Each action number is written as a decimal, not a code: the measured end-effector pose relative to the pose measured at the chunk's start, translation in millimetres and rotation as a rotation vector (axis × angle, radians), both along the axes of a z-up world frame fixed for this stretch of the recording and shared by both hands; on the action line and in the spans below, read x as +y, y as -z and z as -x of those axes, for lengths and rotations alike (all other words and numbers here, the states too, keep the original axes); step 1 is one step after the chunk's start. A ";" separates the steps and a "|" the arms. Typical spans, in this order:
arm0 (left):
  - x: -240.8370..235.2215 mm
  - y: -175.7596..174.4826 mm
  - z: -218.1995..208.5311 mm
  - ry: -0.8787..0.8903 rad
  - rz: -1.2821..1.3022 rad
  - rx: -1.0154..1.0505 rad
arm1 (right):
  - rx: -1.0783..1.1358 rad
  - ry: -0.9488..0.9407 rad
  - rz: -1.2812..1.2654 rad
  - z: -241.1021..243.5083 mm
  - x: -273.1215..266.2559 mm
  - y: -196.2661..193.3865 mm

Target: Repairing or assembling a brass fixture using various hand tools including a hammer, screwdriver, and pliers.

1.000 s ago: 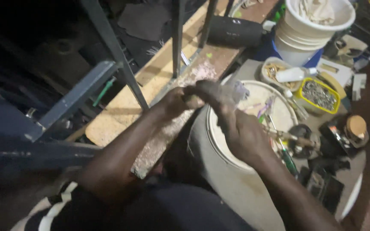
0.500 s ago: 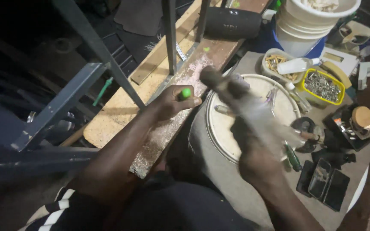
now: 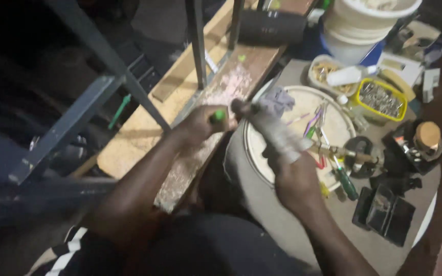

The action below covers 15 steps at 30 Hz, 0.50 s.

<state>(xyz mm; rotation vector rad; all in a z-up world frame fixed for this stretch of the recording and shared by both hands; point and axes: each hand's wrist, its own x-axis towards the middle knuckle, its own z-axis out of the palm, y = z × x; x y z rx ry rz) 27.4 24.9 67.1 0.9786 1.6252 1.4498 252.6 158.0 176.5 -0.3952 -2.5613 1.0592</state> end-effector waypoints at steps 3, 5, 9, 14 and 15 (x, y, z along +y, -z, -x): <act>-10.9 -39.9 -4.0 -0.060 0.116 0.010 | -0.216 0.224 0.284 -8.0 29.0 45.9; -12.1 -37.6 -6.2 -0.072 0.137 -0.001 | -0.286 0.281 0.101 -9.8 46.1 90.7; -16.7 -34.1 -11.3 -0.095 0.201 -0.090 | -0.654 0.441 -0.197 -27.6 70.2 176.1; -22.5 2.6 -5.5 -0.042 0.057 0.504 | -0.535 0.401 -0.320 -55.8 88.1 243.2; -22.3 13.0 -3.4 -0.054 0.020 0.721 | -0.348 0.350 -0.417 -60.7 93.8 255.5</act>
